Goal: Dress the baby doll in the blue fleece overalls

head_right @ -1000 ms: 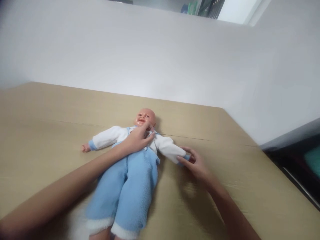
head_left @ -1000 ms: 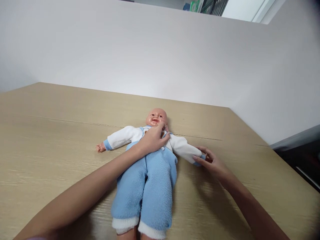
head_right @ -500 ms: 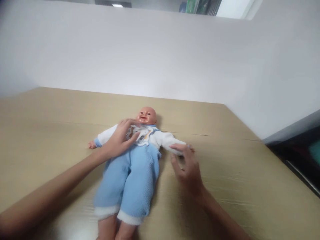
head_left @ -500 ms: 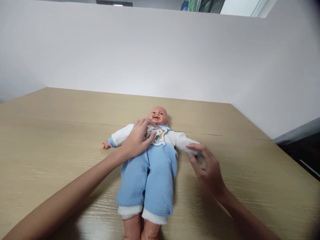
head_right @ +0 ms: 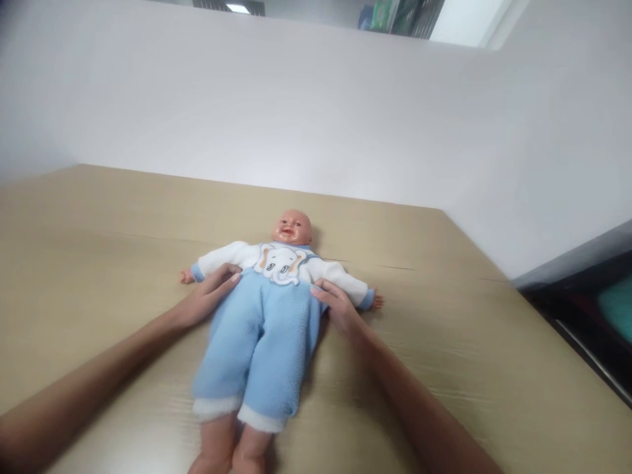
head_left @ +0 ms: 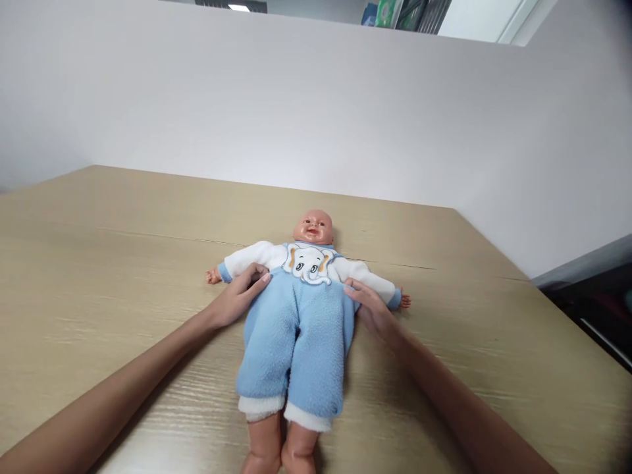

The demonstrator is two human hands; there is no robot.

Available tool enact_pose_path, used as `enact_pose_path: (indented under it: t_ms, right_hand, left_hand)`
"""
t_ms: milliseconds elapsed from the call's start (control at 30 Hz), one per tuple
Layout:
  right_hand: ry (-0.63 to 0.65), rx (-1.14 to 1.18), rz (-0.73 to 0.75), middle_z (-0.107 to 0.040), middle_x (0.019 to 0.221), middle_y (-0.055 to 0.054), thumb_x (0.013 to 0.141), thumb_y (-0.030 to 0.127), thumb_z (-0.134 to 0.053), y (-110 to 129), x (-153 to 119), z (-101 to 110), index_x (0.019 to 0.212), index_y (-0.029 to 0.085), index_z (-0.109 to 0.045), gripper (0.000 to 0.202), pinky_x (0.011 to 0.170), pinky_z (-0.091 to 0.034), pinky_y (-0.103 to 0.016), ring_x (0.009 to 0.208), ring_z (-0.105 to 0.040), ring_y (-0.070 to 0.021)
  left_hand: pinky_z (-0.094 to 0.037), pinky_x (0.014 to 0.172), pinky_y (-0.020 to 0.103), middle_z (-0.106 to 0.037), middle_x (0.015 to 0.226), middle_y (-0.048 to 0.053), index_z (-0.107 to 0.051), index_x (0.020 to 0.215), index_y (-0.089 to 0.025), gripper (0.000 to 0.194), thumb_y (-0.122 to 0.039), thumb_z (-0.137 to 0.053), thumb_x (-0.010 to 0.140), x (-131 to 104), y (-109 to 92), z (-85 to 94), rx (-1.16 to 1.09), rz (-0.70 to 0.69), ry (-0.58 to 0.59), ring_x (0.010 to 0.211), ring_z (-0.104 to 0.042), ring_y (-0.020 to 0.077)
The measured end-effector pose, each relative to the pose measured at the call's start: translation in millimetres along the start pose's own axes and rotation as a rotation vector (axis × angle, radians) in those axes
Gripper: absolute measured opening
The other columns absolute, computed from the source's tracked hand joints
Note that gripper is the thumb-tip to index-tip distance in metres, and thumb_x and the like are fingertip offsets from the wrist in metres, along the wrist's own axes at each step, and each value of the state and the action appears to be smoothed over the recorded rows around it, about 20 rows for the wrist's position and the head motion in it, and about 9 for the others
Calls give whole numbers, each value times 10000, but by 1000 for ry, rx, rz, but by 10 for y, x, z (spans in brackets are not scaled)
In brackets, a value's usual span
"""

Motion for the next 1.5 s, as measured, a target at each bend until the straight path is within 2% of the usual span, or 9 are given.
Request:
enact_pose_path:
  t_ms: [300,600,700,800,933,1133,1267,1400,1500]
  right_hand:
    - [-302,173,157,-629,975,13,751,379,-829,-30,23,57,1016,291,-591,367,920,-505,-369,996,-626,-240]
    - [-511,-801,446,-674,1124,-102,1000,426,-645,8,-307,363,1129,263,-595,214,941,-524,-503,1004,-645,-295]
    - [-517,-1073,563,-669,1226,-144,977,414,-679,56,-386,628,1241,246,-593,324,1022,-487,-568,1118,-609,-349]
    - [-353,-1189,537,-654,1330,-164,921,448,-755,61,-350,891,1379,240,-558,541,1066,-475,-595,1220,-595,-385]
    - [-265,-1242,505,-723,1203,-128,844,386,-813,86,-289,1045,1265,244,-618,485,1031,-497,-594,1101,-664,-365]
    - [-410,-850,474,-718,1182,-106,778,420,-901,227,-429,811,1202,258,-651,518,809,-618,-400,1044,-701,-296]
    - [-339,-451,357,-722,1258,-100,809,599,-860,241,-431,669,1320,286,-623,644,927,-611,-426,1112,-712,-289]
    - [-284,-17,190,-740,1279,-130,925,910,-355,122,-277,646,1226,281,-690,774,949,-610,-528,1197,-708,-340]
    - [-299,-48,125,-766,1243,-106,841,925,-534,6,-224,588,1142,295,-740,728,1024,-573,-550,1211,-693,-349]
  left_hand:
    - [-404,734,300,-564,887,1,-602,976,-209,435,-616,-733,893,97,21,-36,-311,64,-17,820,-508,178]
    - [-476,873,384,-647,1109,65,-558,1164,-218,229,-395,-600,1025,91,-183,-103,209,-184,-376,956,-605,226]
    - [-470,944,414,-658,1131,69,-585,1122,-219,171,-374,-544,1061,197,-504,-238,261,-358,-296,1027,-600,242]
    - [-457,990,443,-674,1156,77,-611,1101,-223,172,-384,-565,1060,381,-809,-487,421,-497,-117,1105,-583,272]
    - [-405,1084,532,-674,1251,119,-626,1177,-208,334,-486,-672,997,710,-1019,-856,699,-584,-2,1228,-555,346]
    - [-434,1050,501,-680,1305,139,-593,1313,-172,688,-476,-900,778,1088,-1012,-1223,711,-602,227,1207,-570,355]
    - [-433,995,488,-699,1255,139,-621,1274,-179,453,-403,-757,905,1098,-932,-1258,695,-642,190,1140,-582,344]
    - [-429,998,501,-687,1262,151,-633,1273,-175,356,-322,-640,949,1064,-864,-1189,610,-647,153,1130,-566,350]
    - [-441,1002,491,-686,1207,136,-638,1231,-187,325,-331,-602,942,1064,-831,-1110,422,-619,96,1099,-569,333]
Point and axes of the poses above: each hand's wrist, its own x-axis towards the middle knuckle, its own z-axis out of the back of the hand, y = z × x, the point moved 1 cm from there along x, towards the middle knuckle
